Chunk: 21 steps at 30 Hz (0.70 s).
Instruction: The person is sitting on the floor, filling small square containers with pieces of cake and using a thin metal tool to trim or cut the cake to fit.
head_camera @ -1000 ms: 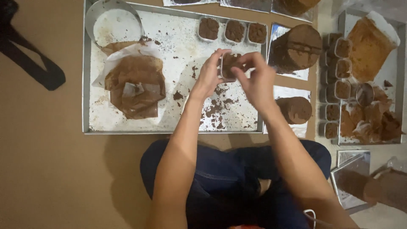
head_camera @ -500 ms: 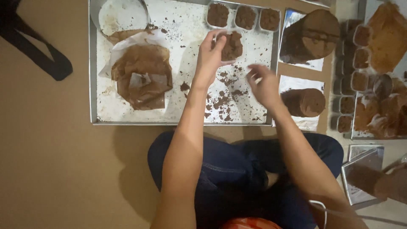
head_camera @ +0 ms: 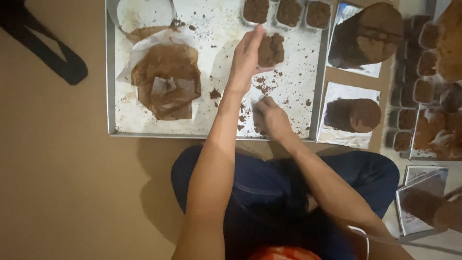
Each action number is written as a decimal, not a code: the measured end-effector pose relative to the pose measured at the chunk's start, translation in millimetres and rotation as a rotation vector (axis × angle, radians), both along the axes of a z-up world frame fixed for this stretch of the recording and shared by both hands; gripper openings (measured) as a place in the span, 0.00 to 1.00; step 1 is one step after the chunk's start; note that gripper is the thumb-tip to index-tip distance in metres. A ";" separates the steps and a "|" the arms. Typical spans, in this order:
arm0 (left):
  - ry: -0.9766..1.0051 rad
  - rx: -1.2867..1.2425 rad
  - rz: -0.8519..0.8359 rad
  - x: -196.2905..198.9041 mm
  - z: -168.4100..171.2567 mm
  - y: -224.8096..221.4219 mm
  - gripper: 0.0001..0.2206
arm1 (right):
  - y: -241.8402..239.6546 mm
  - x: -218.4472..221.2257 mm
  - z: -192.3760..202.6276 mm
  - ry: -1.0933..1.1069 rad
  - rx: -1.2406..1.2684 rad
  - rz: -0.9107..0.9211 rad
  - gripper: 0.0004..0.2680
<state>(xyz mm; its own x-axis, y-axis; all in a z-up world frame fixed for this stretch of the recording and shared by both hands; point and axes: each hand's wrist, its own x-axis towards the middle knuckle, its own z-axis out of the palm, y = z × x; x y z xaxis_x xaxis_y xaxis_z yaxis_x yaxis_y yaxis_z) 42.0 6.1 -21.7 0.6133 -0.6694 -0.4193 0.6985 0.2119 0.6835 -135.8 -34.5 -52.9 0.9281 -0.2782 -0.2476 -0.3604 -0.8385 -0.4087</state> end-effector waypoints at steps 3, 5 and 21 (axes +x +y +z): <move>-0.002 0.045 -0.032 0.9 -1.8 -2.5 0.32 | -18.0 0.5 9.0 -0.101 0.153 -0.248 0.03; -0.014 0.066 -0.070 -0.5 0.0 -1.9 0.32 | -31.7 2.2 31.6 -0.163 0.169 -0.320 0.05; -0.143 0.062 -0.294 -18.0 12.3 -1.7 0.30 | -52.6 63.3 104.2 -0.552 -0.122 -0.177 0.06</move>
<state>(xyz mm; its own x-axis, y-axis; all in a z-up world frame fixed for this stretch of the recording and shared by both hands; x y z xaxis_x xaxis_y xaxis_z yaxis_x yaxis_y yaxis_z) 24.0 4.4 -9.4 0.4537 -0.8021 -0.3882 0.6194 -0.0293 0.7845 -72.5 -87.1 51.3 0.8473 -0.4367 0.3022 -0.2604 -0.8376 -0.4802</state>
